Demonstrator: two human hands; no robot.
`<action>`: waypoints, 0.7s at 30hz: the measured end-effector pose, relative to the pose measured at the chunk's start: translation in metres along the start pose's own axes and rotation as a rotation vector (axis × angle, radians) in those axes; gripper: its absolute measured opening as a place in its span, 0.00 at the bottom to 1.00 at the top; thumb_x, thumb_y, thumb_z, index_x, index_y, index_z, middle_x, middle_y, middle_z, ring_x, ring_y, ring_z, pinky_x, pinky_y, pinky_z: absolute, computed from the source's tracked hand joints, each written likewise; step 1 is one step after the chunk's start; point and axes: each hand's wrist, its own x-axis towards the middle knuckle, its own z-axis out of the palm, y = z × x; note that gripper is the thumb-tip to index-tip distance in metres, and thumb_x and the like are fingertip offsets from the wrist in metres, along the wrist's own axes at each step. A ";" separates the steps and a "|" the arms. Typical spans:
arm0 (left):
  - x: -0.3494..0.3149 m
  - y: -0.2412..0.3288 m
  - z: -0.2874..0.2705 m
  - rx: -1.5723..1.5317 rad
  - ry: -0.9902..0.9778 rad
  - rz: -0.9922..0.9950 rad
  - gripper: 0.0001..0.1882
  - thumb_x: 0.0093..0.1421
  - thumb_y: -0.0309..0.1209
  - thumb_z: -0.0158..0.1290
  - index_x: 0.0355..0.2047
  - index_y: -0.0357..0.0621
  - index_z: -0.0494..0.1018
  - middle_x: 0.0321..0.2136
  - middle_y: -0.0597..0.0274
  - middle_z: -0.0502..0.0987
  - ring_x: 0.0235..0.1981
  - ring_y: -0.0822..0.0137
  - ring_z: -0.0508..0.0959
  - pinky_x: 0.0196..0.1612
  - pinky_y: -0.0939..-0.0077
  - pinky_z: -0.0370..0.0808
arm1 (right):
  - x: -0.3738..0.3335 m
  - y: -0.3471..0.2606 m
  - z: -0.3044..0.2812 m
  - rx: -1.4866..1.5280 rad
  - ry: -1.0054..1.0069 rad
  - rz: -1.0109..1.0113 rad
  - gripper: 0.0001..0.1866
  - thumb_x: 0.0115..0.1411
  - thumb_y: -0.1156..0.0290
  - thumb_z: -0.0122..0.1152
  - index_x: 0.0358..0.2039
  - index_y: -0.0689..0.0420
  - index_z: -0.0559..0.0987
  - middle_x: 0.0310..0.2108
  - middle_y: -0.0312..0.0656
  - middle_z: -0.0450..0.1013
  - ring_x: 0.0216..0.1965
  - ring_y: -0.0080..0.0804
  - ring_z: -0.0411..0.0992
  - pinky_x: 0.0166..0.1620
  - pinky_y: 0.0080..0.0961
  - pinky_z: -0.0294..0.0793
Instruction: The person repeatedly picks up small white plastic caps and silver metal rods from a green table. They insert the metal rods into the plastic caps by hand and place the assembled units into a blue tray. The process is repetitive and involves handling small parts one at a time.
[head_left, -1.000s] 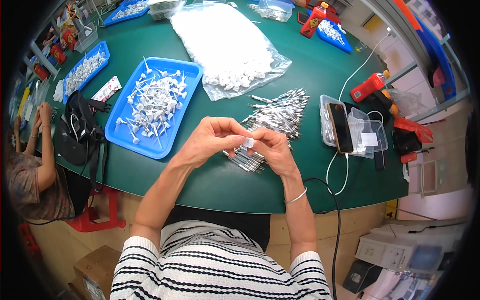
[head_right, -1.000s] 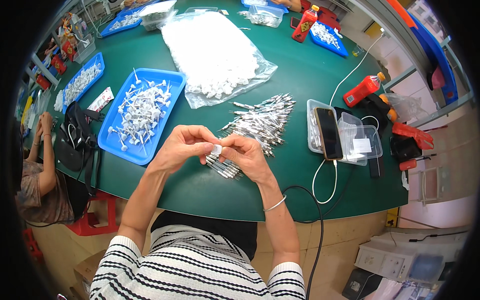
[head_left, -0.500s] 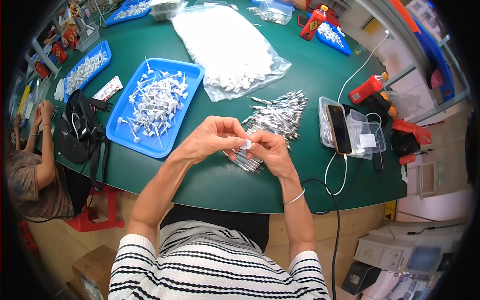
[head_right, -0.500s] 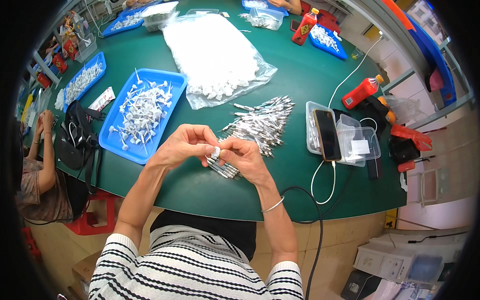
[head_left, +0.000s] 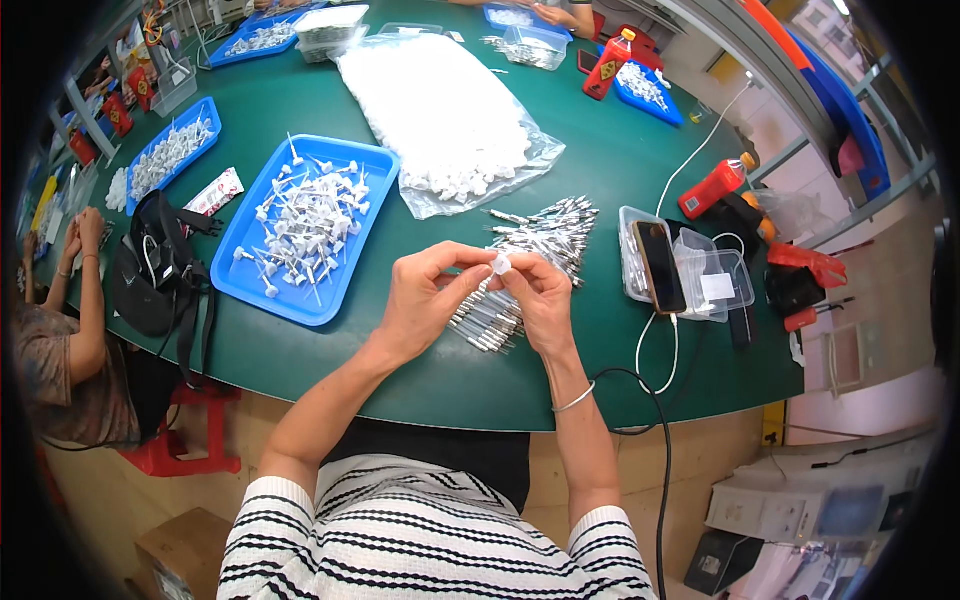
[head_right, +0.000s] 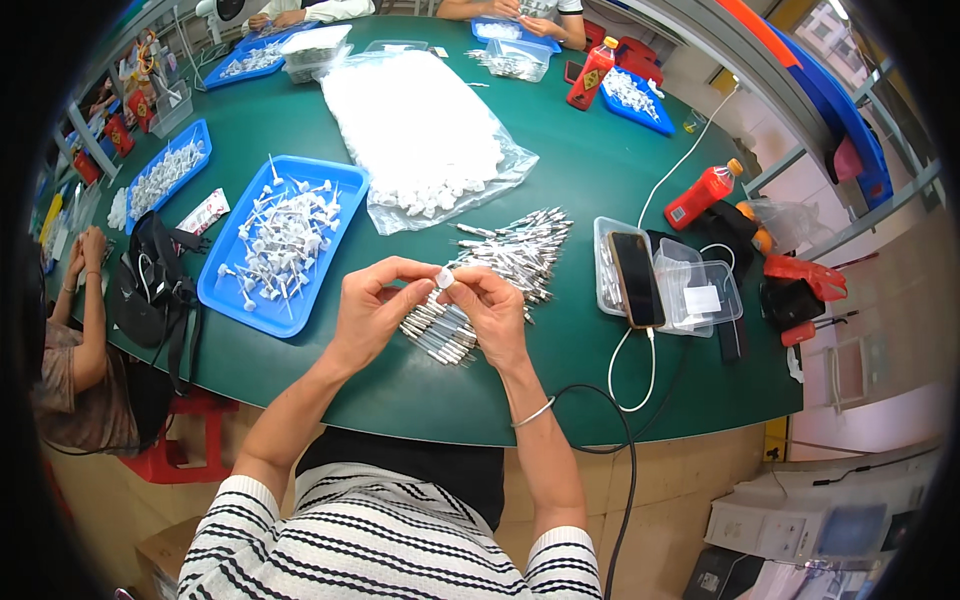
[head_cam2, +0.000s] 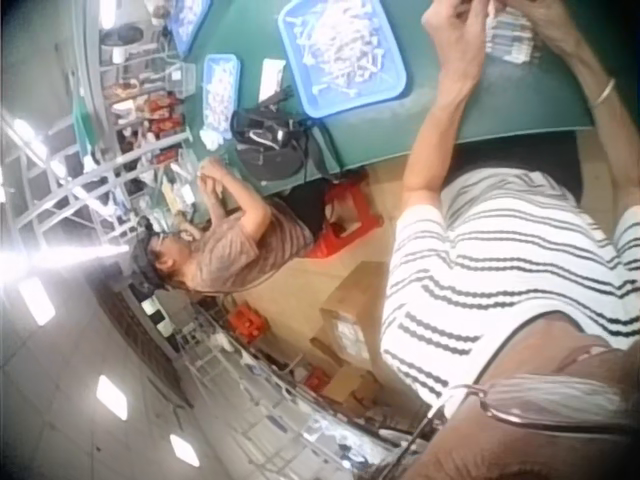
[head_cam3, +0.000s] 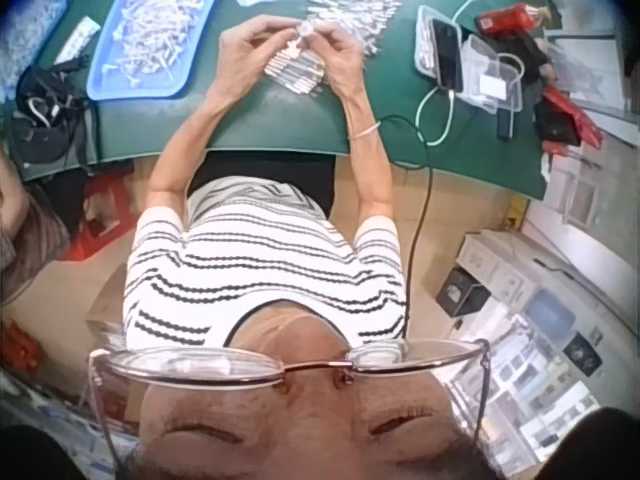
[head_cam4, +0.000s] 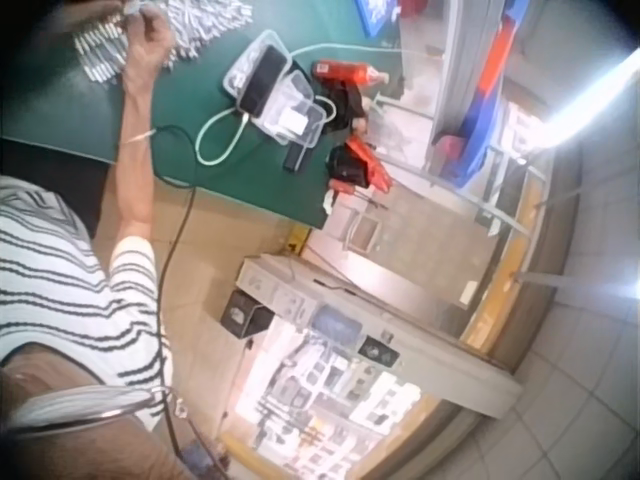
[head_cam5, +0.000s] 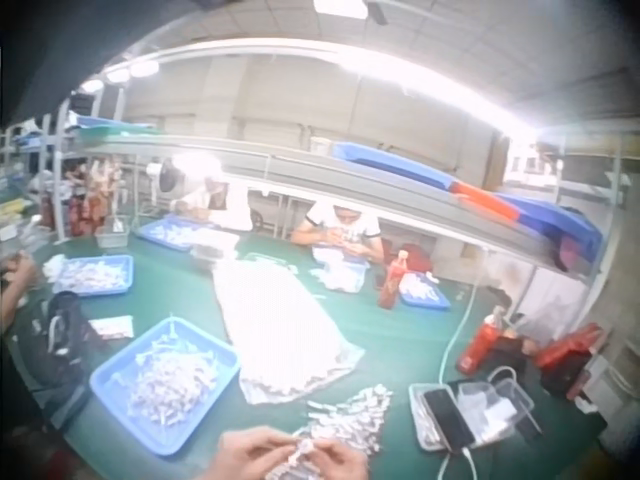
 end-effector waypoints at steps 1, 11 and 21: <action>-0.001 0.002 0.000 0.049 0.008 0.036 0.07 0.58 0.22 0.55 0.37 0.35 0.78 0.31 0.62 0.79 0.30 0.77 0.77 0.32 0.83 0.76 | -0.001 0.000 0.001 -0.005 0.002 -0.014 0.07 0.60 0.78 0.59 0.38 0.66 0.77 0.33 0.40 0.74 0.34 0.26 0.76 0.40 0.20 0.75; 0.000 -0.001 0.003 0.550 0.093 0.403 0.05 0.52 0.18 0.57 0.30 0.35 0.73 0.25 0.59 0.75 0.26 0.70 0.78 0.30 0.78 0.77 | -0.004 0.006 0.008 -0.048 0.107 -0.079 0.07 0.58 0.80 0.61 0.38 0.66 0.77 0.35 0.39 0.73 0.36 0.26 0.76 0.41 0.20 0.76; -0.005 -0.013 0.004 0.294 0.157 0.194 0.04 0.53 0.21 0.56 0.29 0.37 0.73 0.25 0.61 0.75 0.23 0.69 0.77 0.27 0.78 0.75 | -0.006 0.008 0.014 -0.091 0.191 -0.135 0.07 0.57 0.81 0.62 0.37 0.64 0.77 0.34 0.39 0.74 0.37 0.23 0.74 0.42 0.19 0.73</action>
